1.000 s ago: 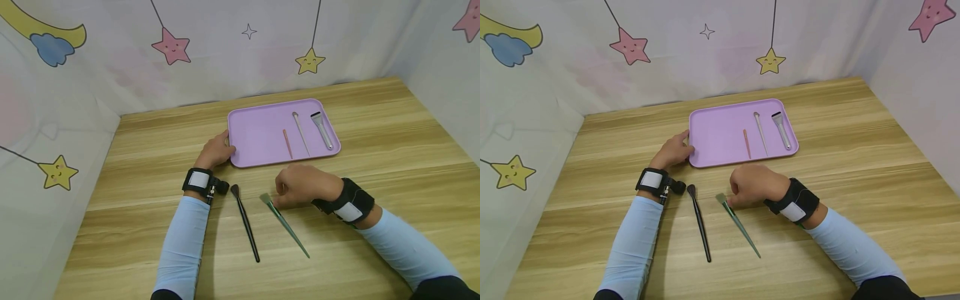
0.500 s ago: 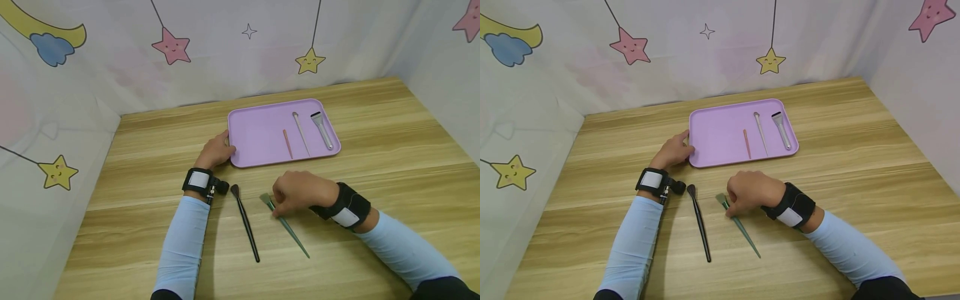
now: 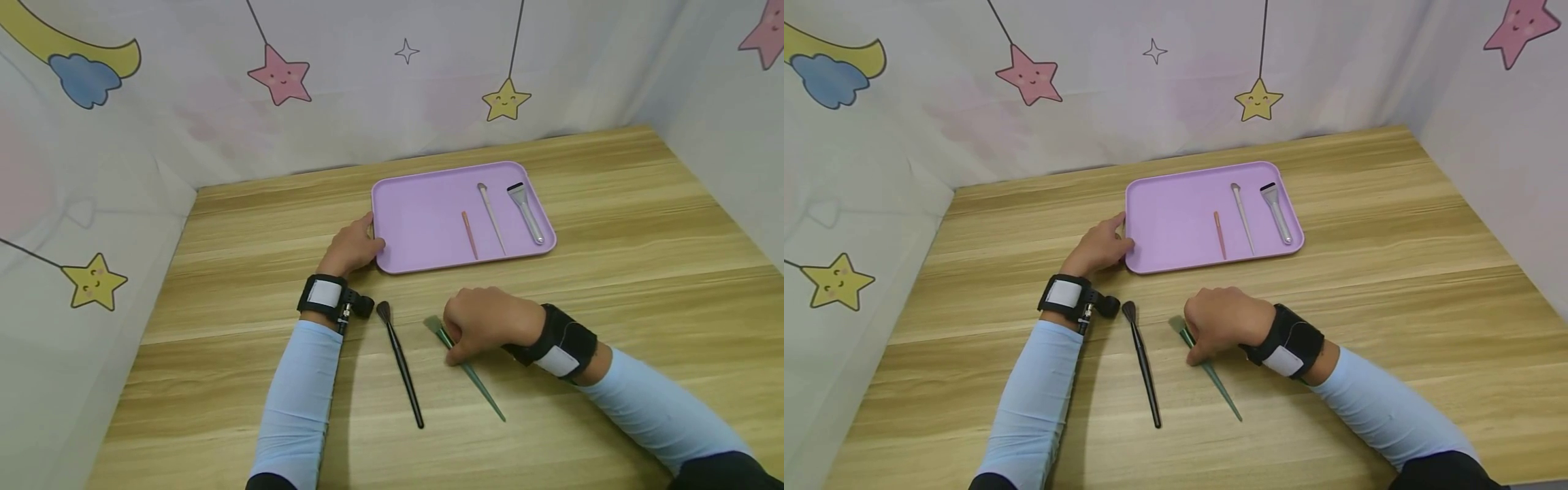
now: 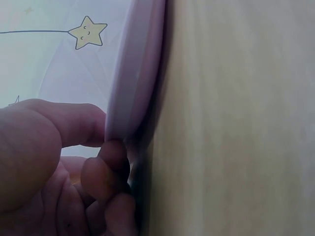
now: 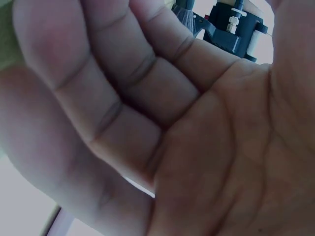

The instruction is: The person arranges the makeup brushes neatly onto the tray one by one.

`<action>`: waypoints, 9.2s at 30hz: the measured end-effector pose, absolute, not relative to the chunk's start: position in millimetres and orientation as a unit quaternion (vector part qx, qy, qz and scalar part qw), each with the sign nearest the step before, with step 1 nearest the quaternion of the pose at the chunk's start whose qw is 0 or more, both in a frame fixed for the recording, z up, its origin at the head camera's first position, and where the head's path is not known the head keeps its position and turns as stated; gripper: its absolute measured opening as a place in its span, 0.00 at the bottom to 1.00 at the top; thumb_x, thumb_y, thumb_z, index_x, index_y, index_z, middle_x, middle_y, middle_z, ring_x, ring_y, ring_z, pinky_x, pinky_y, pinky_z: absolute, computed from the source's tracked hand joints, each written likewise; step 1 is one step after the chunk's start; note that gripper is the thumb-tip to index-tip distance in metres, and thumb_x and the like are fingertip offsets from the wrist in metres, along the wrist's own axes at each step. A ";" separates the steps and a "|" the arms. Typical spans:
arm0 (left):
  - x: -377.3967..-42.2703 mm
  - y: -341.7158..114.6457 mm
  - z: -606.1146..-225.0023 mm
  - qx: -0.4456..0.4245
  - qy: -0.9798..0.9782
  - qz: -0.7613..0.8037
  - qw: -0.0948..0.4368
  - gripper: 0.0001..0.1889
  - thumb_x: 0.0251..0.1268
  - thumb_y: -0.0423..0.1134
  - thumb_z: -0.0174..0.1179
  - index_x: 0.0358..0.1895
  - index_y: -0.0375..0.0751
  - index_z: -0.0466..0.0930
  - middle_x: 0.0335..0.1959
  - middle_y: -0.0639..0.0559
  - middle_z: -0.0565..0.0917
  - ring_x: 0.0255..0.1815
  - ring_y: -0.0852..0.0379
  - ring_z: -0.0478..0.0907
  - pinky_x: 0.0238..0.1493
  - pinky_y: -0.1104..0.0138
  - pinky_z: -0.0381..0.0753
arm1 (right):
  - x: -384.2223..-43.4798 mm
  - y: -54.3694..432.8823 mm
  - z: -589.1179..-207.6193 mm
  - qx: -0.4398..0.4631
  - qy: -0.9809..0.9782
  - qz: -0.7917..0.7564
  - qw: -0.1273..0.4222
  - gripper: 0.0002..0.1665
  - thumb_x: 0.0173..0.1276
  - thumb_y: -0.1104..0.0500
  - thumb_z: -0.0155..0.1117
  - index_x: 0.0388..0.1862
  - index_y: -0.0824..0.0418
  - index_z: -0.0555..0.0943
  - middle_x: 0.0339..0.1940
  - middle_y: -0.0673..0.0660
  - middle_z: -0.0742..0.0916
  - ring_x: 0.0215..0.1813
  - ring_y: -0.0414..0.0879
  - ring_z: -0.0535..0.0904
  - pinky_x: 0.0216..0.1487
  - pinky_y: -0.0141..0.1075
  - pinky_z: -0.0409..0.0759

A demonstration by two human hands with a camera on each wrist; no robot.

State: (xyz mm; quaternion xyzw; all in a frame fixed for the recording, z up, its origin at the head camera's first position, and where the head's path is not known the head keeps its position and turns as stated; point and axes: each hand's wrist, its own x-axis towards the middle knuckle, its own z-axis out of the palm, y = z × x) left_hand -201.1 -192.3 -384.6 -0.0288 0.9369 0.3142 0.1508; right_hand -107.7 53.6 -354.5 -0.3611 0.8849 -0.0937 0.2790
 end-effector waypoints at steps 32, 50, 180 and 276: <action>-201.3 -192.5 -383.2 -0.027 0.939 0.308 0.152 0.39 0.64 0.44 0.51 0.77 0.44 0.46 0.71 0.46 0.65 0.47 0.47 0.73 0.46 0.62 0.69 | -116.3 51.7 -355.1 -0.428 0.859 -0.187 0.207 0.17 0.52 0.53 0.68 0.08 0.49 0.74 0.10 0.38 0.70 0.15 0.32 0.64 0.19 0.26 0.63; -199.6 -191.7 -382.1 -0.024 0.937 0.314 0.150 0.39 0.64 0.44 0.51 0.77 0.43 0.47 0.68 0.45 0.68 0.36 0.49 0.73 0.36 0.64 0.68 | -126.2 51.1 -352.6 -0.372 0.873 -0.257 0.182 0.10 0.57 0.53 0.67 0.18 0.52 0.82 0.16 0.44 0.80 0.17 0.34 0.70 0.24 0.29 0.72; -201.1 -194.4 -386.2 -0.021 0.942 0.303 0.147 0.39 0.64 0.45 0.50 0.77 0.44 0.46 0.75 0.45 0.61 0.53 0.47 0.72 0.51 0.60 0.70 | -220.4 52.3 -376.7 -0.123 0.869 -0.454 0.155 0.16 0.65 0.52 0.64 0.34 0.65 0.86 0.20 0.58 0.87 0.20 0.45 0.83 0.23 0.38 0.82; -200.6 -192.8 -384.6 -0.022 0.940 0.308 0.142 0.40 0.63 0.44 0.51 0.77 0.43 0.47 0.74 0.45 0.62 0.54 0.47 0.71 0.55 0.59 0.70 | -196.5 20.2 -352.3 -0.214 0.940 -0.246 0.104 0.15 0.59 0.47 0.67 0.29 0.59 0.86 0.20 0.53 0.81 0.20 0.43 0.71 0.19 0.32 0.66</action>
